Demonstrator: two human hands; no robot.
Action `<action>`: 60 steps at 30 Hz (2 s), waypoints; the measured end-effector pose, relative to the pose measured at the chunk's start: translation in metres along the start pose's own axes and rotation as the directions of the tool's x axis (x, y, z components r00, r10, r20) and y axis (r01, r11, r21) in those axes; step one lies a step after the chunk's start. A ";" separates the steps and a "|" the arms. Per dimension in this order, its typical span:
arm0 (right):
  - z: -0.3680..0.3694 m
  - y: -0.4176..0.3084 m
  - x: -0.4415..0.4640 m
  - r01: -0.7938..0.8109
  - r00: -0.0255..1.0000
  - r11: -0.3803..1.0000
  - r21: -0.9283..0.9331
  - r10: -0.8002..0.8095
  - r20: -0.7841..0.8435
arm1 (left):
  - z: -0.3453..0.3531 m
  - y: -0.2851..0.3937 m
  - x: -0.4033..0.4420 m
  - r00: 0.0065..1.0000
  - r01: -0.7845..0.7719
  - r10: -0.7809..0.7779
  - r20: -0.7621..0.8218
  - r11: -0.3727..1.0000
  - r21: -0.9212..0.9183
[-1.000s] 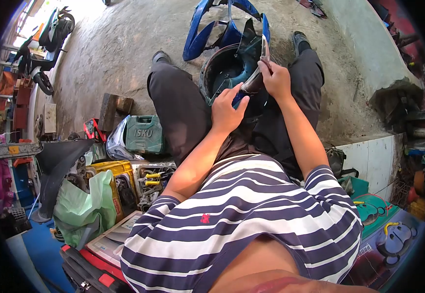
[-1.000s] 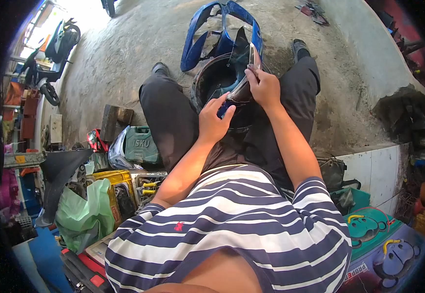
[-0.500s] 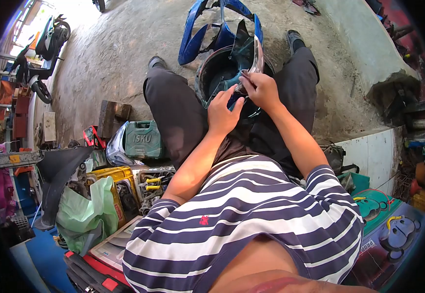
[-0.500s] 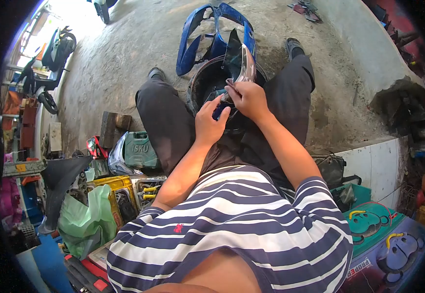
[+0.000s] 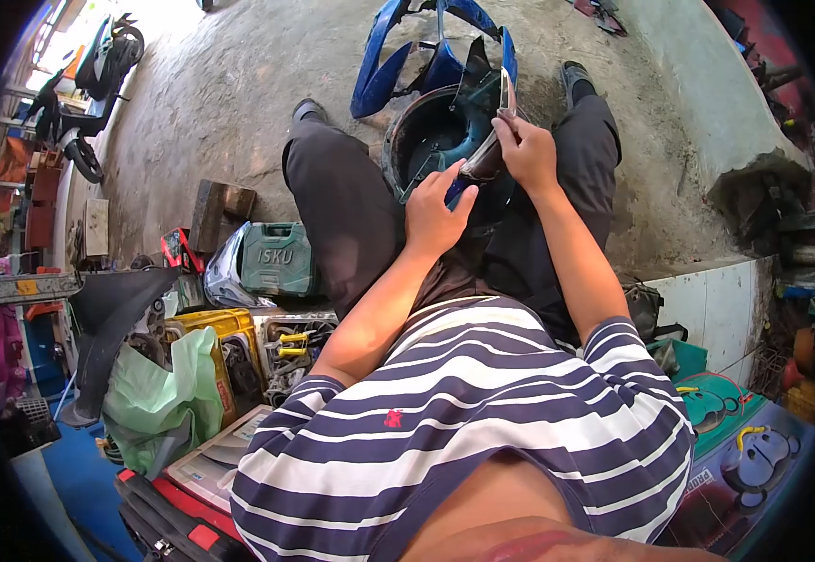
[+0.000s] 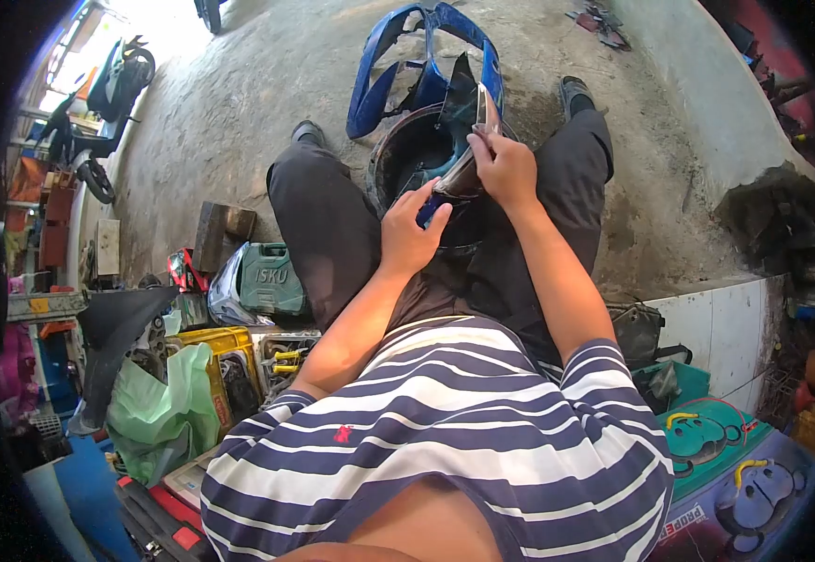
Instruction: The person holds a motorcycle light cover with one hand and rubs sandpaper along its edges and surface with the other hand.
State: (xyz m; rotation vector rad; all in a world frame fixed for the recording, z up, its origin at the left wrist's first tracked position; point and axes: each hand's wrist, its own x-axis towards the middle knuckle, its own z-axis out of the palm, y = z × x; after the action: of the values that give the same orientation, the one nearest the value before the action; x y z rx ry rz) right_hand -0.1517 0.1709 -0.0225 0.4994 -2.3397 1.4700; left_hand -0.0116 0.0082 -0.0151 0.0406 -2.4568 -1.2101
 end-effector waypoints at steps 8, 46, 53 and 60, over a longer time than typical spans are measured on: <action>0.001 0.001 -0.004 -0.061 0.997 0.998 0.020 0.060 0.039 | 0.000 0.000 0.000 1.000 -0.008 0.008 -0.005 1.000 0.018; -0.007 -0.017 -0.019 -0.006 0.958 0.990 -0.143 0.047 0.285 | 0.002 -0.003 -0.001 1.000 -0.004 0.003 -0.011 1.000 -0.018; -0.008 -0.008 0.002 -0.126 0.984 0.991 -0.040 0.130 0.120 | 0.001 -0.003 -0.001 1.000 -0.006 0.006 -0.010 1.000 0.003; -0.011 0.004 0.017 -0.130 0.986 0.990 0.058 0.123 0.115 | -0.001 -0.001 -0.003 1.000 0.011 -0.011 -0.002 1.000 0.001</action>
State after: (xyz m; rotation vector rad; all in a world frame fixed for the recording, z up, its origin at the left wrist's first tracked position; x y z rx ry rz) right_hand -0.1675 0.1804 -0.0141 0.4680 -2.4562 1.6189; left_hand -0.0086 0.0073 -0.0160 0.0553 -2.4581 -1.2128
